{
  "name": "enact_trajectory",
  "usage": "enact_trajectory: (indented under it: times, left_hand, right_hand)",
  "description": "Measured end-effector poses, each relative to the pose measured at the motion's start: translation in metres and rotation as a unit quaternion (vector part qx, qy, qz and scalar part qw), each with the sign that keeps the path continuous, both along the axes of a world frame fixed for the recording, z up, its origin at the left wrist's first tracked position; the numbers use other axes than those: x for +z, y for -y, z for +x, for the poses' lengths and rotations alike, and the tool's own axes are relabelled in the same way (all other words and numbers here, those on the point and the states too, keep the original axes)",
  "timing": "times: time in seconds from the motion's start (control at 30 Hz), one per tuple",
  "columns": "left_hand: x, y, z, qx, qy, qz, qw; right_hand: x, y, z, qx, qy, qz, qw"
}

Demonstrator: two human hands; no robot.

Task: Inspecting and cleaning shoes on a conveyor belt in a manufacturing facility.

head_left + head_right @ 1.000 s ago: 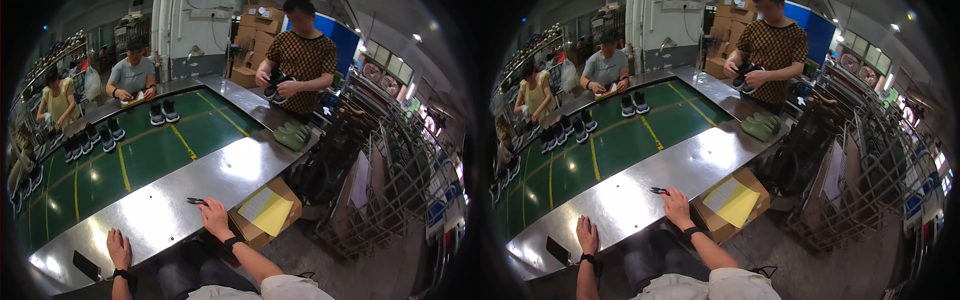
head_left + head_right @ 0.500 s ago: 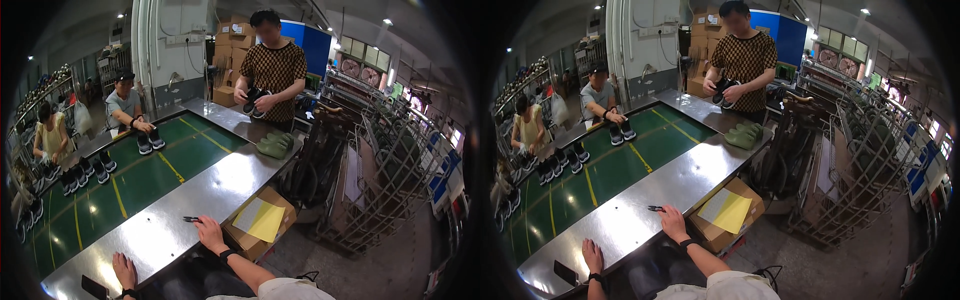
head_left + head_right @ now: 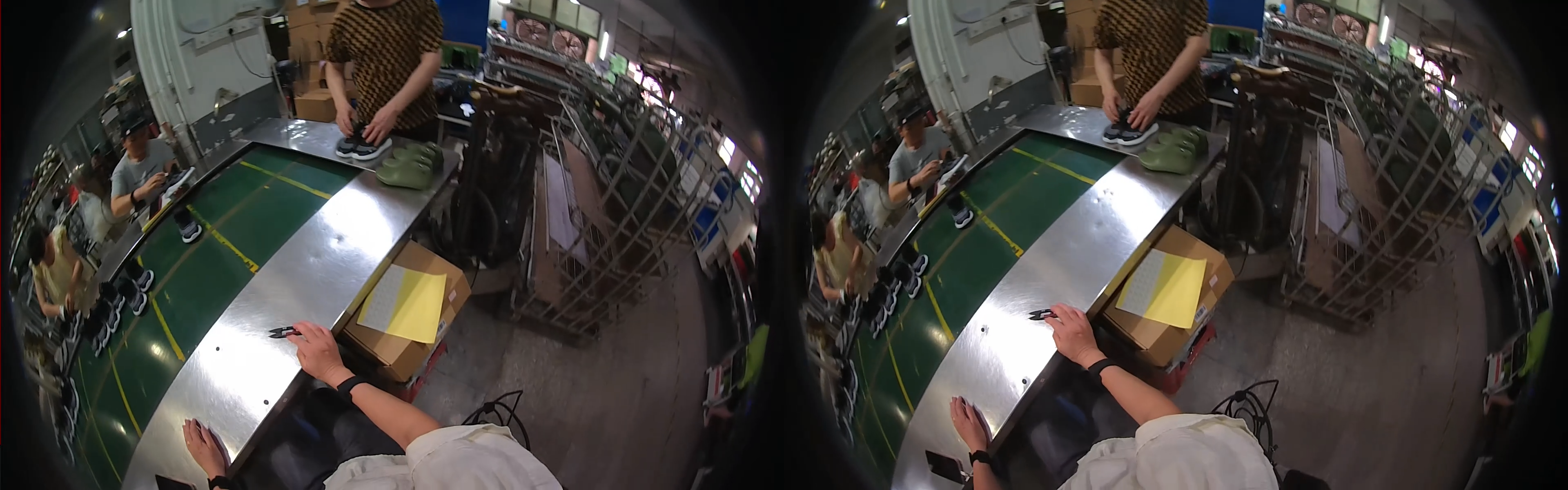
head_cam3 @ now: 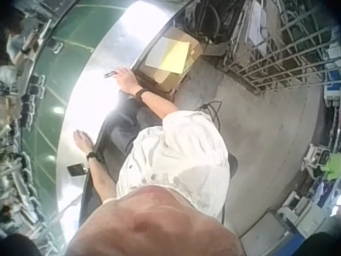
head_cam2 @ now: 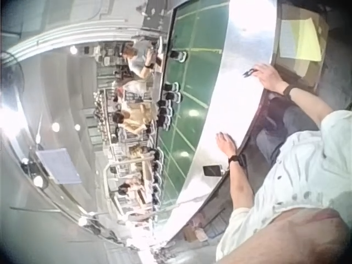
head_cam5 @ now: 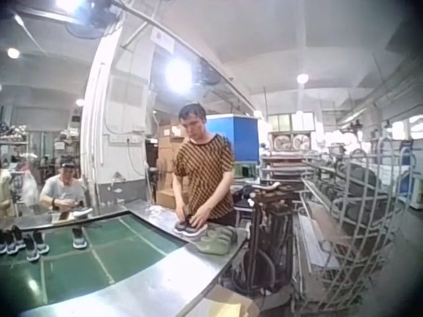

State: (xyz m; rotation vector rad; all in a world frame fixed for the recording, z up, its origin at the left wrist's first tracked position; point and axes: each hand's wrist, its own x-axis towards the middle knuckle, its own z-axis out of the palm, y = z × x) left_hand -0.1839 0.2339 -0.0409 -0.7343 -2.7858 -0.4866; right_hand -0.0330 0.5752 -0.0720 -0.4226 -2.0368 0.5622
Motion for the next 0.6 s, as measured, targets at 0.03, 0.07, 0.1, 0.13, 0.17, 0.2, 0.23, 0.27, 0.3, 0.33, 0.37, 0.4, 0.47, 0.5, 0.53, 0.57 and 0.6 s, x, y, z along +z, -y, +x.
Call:
enact_trajectory:
  times: [0.03, 0.07, 0.1, 0.13, 0.17, 0.2, 0.23, 0.27, 0.3, 0.33, 0.37, 0.4, 0.47, 0.5, 0.53, 0.57, 0.6]
  left_hand:
    - [0.002, -0.003, 0.005, 0.007, 0.008, 0.004, 1.000]
    - [0.004, -0.004, 0.006, 0.014, 0.016, 0.009, 1.000]
    - [0.002, -0.003, 0.004, 0.011, -0.005, -0.003, 1.000]
    - [0.001, 0.000, 0.003, 0.011, -0.009, -0.005, 1.000]
    - [0.000, 0.004, 0.001, 0.006, -0.012, -0.005, 1.000]
    - [0.000, 0.007, -0.001, 0.003, -0.014, -0.003, 1.000]
    - [-0.002, 0.008, -0.002, 0.003, -0.016, -0.001, 1.000]
    - [-0.003, 0.009, -0.003, 0.007, -0.012, 0.000, 1.000]
    - [-0.003, 0.008, -0.004, 0.011, -0.006, 0.003, 1.000]
    - [-0.002, 0.007, -0.004, 0.013, -0.006, 0.005, 1.000]
    - [-0.002, 0.007, -0.004, 0.010, -0.001, 0.007, 1.000]
    - [-0.003, 0.006, -0.004, 0.008, 0.004, 0.009, 1.000]
    - [-0.002, 0.008, -0.006, 0.010, 0.003, 0.002, 1.000]
    - [-0.001, 0.009, -0.006, 0.009, 0.001, -0.005, 1.000]
    - [0.001, 0.008, -0.005, 0.011, 0.002, -0.006, 1.000]
    - [0.005, 0.004, -0.002, 0.013, 0.007, -0.009, 1.000]
    - [0.007, 0.003, -0.001, 0.016, 0.012, -0.012, 1.000]
  right_hand:
    - [-0.001, 0.000, 0.001, 0.000, 0.005, 0.000, 1.000]
    - [-0.001, 0.000, 0.002, -0.007, 0.004, -0.008, 1.000]
    - [0.000, 0.002, 0.003, -0.005, 0.008, -0.012, 1.000]
    - [0.002, 0.001, 0.002, 0.004, 0.010, -0.012, 1.000]
    - [0.003, 0.001, 0.002, 0.005, 0.007, -0.014, 1.000]
    - [0.004, 0.003, 0.002, 0.011, 0.006, -0.016, 1.000]
    - [0.003, 0.002, 0.003, 0.016, 0.006, -0.015, 1.000]
    - [0.002, 0.003, 0.003, 0.017, 0.004, -0.012, 1.000]
    - [0.000, 0.004, 0.003, 0.020, 0.004, -0.014, 1.000]
    - [-0.001, 0.006, 0.004, 0.021, 0.006, -0.018, 1.000]
    - [-0.002, 0.005, 0.004, 0.018, 0.002, -0.015, 1.000]
    - [-0.002, 0.003, 0.003, 0.021, 0.003, -0.012, 1.000]
    - [-0.002, 0.003, 0.002, 0.026, 0.006, -0.009, 1.000]
    - [-0.002, 0.003, 0.001, 0.029, 0.007, -0.008, 1.000]
    - [-0.001, 0.003, 0.000, 0.026, 0.005, -0.010, 1.000]
    - [0.000, 0.004, 0.000, 0.024, 0.003, -0.012, 1.000]
    - [0.000, 0.003, -0.001, 0.027, 0.005, -0.012, 1.000]
